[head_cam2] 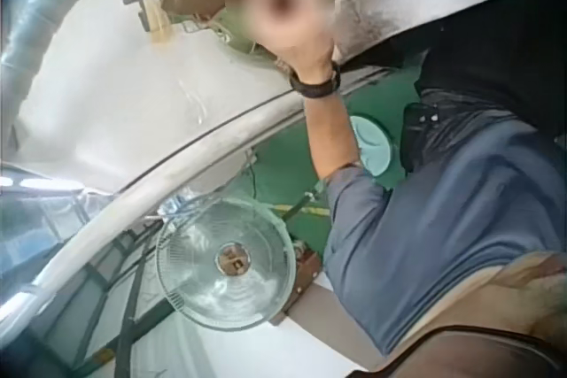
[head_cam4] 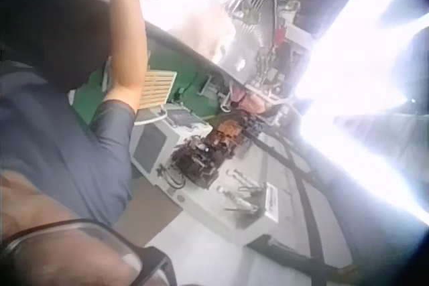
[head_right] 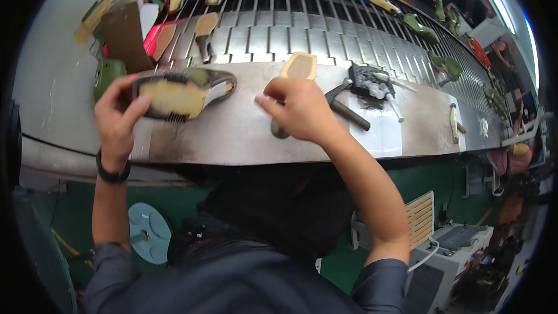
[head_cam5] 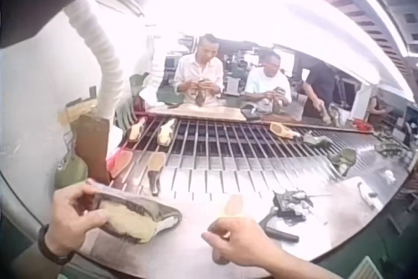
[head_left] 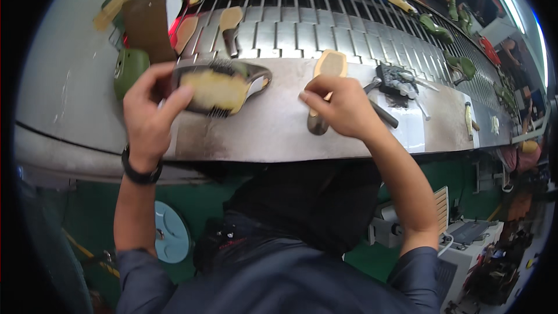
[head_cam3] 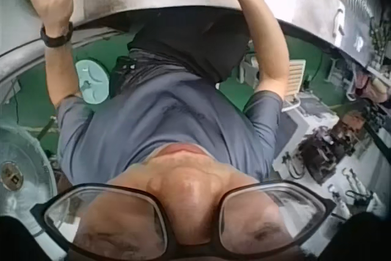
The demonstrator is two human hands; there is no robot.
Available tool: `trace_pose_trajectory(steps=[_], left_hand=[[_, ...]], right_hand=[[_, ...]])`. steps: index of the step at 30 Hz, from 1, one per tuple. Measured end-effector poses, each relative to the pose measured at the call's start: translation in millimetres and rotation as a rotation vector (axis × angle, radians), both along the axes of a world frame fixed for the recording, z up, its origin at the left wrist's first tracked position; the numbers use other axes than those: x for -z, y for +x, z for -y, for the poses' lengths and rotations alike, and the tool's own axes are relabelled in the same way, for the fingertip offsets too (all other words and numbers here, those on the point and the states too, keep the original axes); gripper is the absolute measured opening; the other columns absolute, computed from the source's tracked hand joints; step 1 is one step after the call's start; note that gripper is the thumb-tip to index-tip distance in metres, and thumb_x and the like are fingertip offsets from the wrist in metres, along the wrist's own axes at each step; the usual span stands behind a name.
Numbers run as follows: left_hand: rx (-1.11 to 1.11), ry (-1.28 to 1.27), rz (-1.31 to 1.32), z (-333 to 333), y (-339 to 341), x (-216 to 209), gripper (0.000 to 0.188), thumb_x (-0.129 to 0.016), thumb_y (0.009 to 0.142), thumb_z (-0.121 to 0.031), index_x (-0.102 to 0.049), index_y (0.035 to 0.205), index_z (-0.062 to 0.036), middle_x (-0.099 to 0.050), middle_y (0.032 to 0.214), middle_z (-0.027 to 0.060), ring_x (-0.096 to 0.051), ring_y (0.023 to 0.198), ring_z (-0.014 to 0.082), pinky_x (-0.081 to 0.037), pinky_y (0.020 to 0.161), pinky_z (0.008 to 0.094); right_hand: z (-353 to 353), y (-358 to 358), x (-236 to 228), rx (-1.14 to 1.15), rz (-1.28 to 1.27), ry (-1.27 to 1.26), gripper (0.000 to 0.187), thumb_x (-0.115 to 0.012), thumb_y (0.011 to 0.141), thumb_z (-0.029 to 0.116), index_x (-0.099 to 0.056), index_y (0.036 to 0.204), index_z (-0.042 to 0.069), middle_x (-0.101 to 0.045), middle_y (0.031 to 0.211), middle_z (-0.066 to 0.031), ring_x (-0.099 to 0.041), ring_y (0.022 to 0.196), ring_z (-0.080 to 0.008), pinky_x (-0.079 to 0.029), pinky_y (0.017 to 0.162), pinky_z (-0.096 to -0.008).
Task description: The person picks up a green high-heeled shoe from an assembly line and uses a brush to apply a substance to the sole. The person then presses a tan sole piece onto the bottom of the shoe, secures it by hand, and uses a hammer to tap around the edges. A syringe is then used to apply a liquid along the seam between the sole and the shoe body.
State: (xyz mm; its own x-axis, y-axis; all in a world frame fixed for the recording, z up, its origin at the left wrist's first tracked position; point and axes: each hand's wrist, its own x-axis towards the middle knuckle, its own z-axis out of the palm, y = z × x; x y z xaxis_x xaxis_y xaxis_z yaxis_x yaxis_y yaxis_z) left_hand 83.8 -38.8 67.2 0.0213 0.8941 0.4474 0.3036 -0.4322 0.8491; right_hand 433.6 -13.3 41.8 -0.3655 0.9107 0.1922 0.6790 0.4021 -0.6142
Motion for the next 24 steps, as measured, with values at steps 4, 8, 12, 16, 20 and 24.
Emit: trace_pose_trajectory(steps=[4,8,12,16,20,24], left_hand=[[0.092,0.211,0.497,-41,62,13,0.030,-0.066,0.101,-0.010,-0.062,0.127,0.0034,-0.070,0.111,0.0071,-0.066,0.097,0.0122,-0.054,0.089,0.0269],[0.198,0.227,0.594,-56,83,12,0.027,-0.059,0.105,-0.011,-0.062,0.126,0.0051,-0.072,0.121,0.0141,-0.070,0.107,0.0167,-0.055,0.095,0.0299],[0.313,0.023,0.563,-45,73,-28,0.041,-0.049,0.109,-0.020,-0.055,0.135,0.0102,-0.066,0.133,0.0224,-0.070,0.115,0.0271,-0.059,0.098,0.0410],[0.480,-0.250,0.579,-52,68,-31,0.041,-0.054,0.108,-0.019,-0.054,0.139,0.0075,-0.065,0.135,0.0225,-0.070,0.115,0.0257,-0.059,0.098,0.0400],[0.552,-0.295,0.609,-50,79,-32,0.044,-0.059,0.107,-0.018,-0.052,0.145,0.0025,-0.063,0.139,0.0229,-0.062,0.130,0.0281,-0.058,0.102,0.0397],[0.611,-0.269,0.688,-45,72,-32,0.047,-0.059,0.106,-0.015,-0.048,0.149,0.0007,-0.061,0.141,0.0260,-0.058,0.135,0.0339,-0.056,0.106,0.0443]], right_hand=[[2,-49,29,0.268,-1.057,-0.399,0.037,-0.065,0.103,0.031,-0.068,0.085,-0.001,-0.066,0.069,-0.0087,-0.060,0.060,-0.0133,-0.050,0.058,-0.0289],[12,-41,60,0.461,-1.218,-0.165,0.044,-0.061,0.106,0.030,-0.060,0.070,0.004,-0.051,0.057,0.0008,-0.045,0.047,-0.0074,-0.036,0.044,-0.0239],[3,-43,58,0.419,-1.116,-0.187,0.049,-0.062,0.105,0.031,-0.056,0.064,0.005,-0.046,0.054,0.0026,-0.042,0.048,-0.0057,-0.032,0.045,-0.0239],[0,-44,58,0.468,-1.024,-0.265,0.039,-0.066,0.102,0.027,-0.058,0.073,0.003,-0.051,0.060,0.0017,-0.044,0.049,-0.0051,-0.034,0.046,-0.0235],[35,-42,77,0.475,-0.379,0.316,0.030,-0.073,0.093,0.015,-0.062,0.112,-0.006,-0.066,0.114,-0.0197,-0.064,0.108,-0.0328,-0.049,0.097,-0.0418],[98,-20,85,0.484,-0.711,0.077,0.013,-0.058,0.105,0.007,-0.061,0.110,-0.005,-0.045,0.157,-0.0269,-0.055,0.134,-0.0284,-0.040,0.113,-0.0385]])
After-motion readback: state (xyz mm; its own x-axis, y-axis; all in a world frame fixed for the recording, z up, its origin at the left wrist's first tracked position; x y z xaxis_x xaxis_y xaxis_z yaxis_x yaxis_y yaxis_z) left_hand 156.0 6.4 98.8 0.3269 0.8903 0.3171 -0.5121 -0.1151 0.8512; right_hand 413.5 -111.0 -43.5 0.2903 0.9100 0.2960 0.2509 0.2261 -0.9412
